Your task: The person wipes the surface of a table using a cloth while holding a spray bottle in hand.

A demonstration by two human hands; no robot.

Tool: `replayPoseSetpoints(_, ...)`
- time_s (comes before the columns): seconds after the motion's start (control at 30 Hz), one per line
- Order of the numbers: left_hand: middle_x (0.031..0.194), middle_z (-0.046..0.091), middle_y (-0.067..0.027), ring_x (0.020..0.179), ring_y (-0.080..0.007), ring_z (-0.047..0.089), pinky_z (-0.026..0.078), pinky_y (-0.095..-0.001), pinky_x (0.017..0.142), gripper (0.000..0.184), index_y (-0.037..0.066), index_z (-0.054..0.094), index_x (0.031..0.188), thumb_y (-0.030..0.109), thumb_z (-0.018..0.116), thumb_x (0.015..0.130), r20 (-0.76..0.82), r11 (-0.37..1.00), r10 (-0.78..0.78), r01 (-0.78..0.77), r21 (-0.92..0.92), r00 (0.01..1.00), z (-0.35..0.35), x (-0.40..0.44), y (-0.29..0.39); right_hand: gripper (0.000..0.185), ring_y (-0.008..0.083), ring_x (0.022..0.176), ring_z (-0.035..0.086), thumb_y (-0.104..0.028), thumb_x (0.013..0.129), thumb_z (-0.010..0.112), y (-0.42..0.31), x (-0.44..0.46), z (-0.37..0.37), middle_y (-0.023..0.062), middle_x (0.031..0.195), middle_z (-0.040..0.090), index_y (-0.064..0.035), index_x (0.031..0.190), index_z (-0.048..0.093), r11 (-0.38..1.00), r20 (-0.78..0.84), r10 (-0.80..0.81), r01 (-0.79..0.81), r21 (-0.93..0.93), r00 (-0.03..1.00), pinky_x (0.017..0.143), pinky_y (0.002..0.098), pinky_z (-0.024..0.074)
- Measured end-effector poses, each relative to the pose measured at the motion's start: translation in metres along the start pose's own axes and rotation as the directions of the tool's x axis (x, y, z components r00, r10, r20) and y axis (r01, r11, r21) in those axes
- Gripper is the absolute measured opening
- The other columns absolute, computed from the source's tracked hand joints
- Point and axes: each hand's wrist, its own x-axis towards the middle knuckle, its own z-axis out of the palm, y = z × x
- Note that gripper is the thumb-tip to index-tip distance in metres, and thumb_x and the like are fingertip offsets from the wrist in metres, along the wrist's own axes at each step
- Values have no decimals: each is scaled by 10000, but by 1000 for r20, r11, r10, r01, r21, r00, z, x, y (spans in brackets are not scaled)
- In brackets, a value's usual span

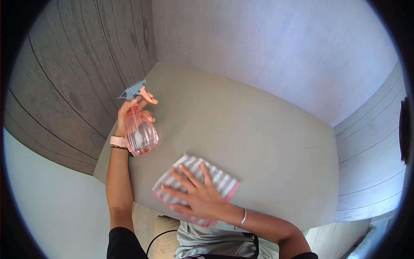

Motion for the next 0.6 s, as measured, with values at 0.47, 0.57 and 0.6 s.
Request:
replayPoseSetpoints(0.47,1170,616,-217,644,-254,675,584,-410,689,498,-43,494,1275,324,457,940,52,993,-96,91,79,994,-2,12,-27,601,313,1473,266,-600,882,596,68,-103,-35,122,1548,371,-317,1410,540,909,66,416,-412,-65,907,1141,660,51)
replayPoseSetpoints(0.57,1176,612,-219,647,-256,679,583,-409,677,500,-44,475,1296,320,458,953,29,994,-61,58,98,998,3,12,-29,578,329,1476,248,-554,912,586,109,-81,-32,133,1556,346,-275,1415,537,868,-49,481,-484,-111,875,1158,630,39)
replayPoseSetpoints(0.6,1177,614,-213,654,-258,680,586,-409,682,496,-40,475,1298,319,457,956,10,993,-39,38,112,999,4,12,-29,566,333,1477,239,-544,926,568,115,-67,-30,136,1562,330,-267,1419,533,843,-91,520,-527,-107,849,1161,627,35)
